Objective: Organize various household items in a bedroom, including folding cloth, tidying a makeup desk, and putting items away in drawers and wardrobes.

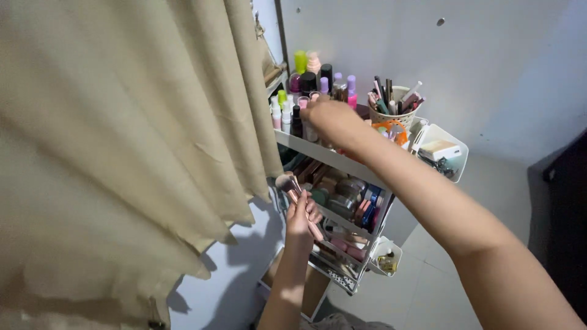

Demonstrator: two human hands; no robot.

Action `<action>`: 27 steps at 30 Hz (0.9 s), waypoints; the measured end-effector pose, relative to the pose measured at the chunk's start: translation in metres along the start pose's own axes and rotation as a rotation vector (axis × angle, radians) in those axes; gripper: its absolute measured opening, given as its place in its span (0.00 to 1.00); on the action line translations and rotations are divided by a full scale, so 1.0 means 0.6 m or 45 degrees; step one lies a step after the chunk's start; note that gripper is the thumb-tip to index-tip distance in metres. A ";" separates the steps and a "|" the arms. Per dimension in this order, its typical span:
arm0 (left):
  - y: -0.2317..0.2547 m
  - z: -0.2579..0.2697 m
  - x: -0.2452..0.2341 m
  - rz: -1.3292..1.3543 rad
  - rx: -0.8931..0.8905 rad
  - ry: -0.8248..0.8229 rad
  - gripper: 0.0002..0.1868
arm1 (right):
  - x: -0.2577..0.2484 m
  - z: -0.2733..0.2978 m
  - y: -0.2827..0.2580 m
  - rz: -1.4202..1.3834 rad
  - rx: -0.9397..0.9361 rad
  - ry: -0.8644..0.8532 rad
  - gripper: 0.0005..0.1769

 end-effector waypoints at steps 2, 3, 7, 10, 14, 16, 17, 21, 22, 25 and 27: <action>-0.002 -0.015 0.002 -0.010 -0.023 -0.028 0.09 | 0.028 -0.008 0.021 -0.026 0.015 0.011 0.11; -0.003 -0.021 0.003 -0.020 -0.036 -0.043 0.10 | 0.041 -0.011 0.030 -0.061 0.013 0.021 0.08; -0.019 -0.045 0.003 -0.045 -0.092 -0.041 0.09 | 0.088 -0.021 0.082 -0.193 0.185 -0.010 0.09; -0.016 -0.050 0.009 -0.095 -0.096 -0.034 0.10 | 0.115 -0.016 0.083 -0.044 0.180 -0.165 0.14; 0.013 -0.047 0.041 -0.035 -0.041 -0.124 0.11 | 0.080 -0.007 0.059 -0.088 0.171 -0.103 0.16; 0.024 -0.042 0.055 -0.050 -0.054 -0.132 0.09 | 0.065 -0.001 0.043 -0.035 0.110 -0.050 0.18; 0.023 -0.043 0.056 -0.051 -0.064 -0.114 0.09 | 0.068 0.002 0.045 -0.053 0.125 -0.054 0.20; 0.013 -0.047 0.057 -0.057 -0.083 -0.109 0.14 | 0.060 0.015 0.042 -0.185 0.128 -0.038 0.25; 0.015 -0.046 0.059 -0.058 -0.086 -0.109 0.14 | 0.055 0.018 0.038 -0.187 0.131 -0.038 0.25; 0.021 -0.047 0.073 -0.062 -0.066 -0.163 0.13 | 0.039 0.027 0.026 -0.259 0.147 -0.038 0.28; 0.029 -0.050 0.079 -0.127 -0.023 -0.185 0.15 | 0.012 0.035 0.017 -0.273 0.153 0.101 0.27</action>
Point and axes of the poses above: each hand's wrist, its own z-axis away from the middle knuckle, its own x-axis out of the palm, y = z × x, the point moved 10 cm from there along -z, towards the middle knuckle, and after that the axes turned 12 degrees about -z, right-handed, at the moved point
